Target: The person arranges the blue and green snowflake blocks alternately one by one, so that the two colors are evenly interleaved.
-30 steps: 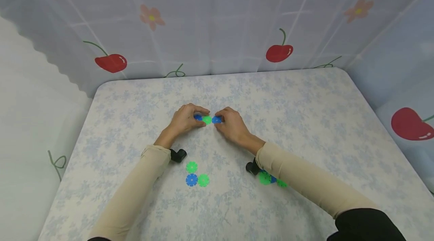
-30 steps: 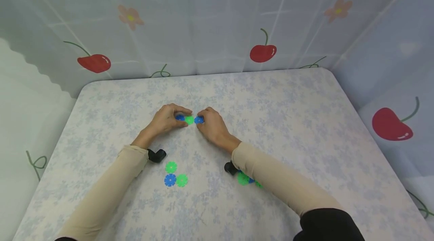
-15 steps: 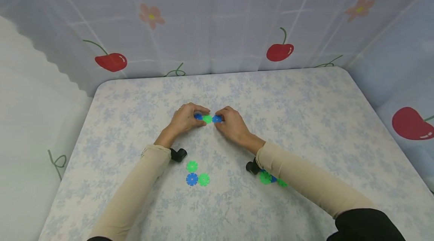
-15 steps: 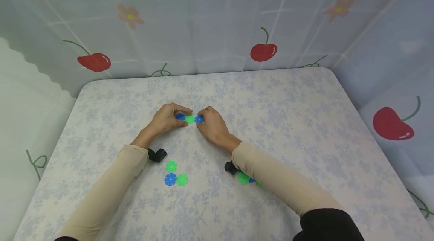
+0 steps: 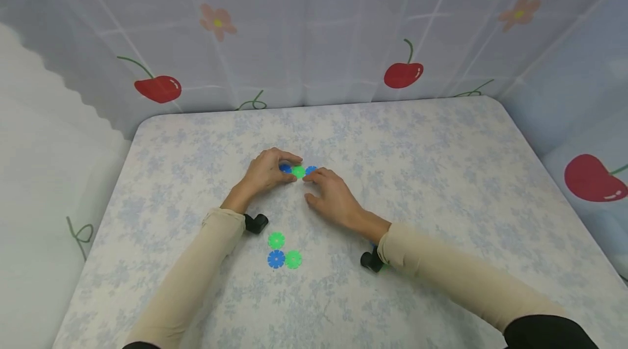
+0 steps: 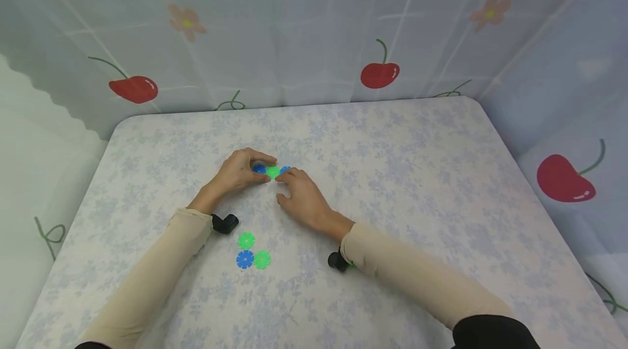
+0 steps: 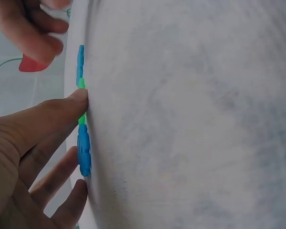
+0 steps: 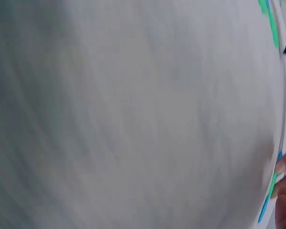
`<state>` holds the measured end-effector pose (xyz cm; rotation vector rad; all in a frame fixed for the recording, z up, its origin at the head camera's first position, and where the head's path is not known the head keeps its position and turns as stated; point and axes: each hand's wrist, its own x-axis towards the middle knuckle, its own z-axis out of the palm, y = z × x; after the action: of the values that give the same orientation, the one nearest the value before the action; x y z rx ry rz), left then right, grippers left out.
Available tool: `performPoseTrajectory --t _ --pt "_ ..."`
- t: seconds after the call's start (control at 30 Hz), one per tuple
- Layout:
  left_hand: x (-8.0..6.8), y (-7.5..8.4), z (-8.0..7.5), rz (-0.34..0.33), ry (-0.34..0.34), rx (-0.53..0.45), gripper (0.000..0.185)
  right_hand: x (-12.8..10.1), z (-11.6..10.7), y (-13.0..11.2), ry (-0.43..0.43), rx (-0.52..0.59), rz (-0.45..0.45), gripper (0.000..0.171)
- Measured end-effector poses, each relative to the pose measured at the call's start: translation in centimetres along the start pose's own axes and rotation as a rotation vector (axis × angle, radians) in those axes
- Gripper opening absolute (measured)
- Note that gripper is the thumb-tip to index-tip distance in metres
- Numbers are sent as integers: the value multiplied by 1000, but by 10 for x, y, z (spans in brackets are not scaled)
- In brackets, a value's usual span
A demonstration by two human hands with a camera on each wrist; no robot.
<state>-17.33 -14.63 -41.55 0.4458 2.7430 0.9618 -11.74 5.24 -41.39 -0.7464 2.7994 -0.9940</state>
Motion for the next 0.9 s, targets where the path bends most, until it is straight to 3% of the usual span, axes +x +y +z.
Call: performPoseTrajectory --t 0.27,0.47,0.7,0.9 --pt "3 3 -5 10 -36 7 43 -28 15 -21 -166 104 -129 26" --pt "6 6 -7 34 -51 34 44 -35 23 -31 -297 128 -263 27" --pt "13 8 -4 53 -26 9 44 -31 25 -37 -365 96 -356 36" --pt "19 10 1 117 -45 -91 44 -30 25 -40 -390 70 -401 37"
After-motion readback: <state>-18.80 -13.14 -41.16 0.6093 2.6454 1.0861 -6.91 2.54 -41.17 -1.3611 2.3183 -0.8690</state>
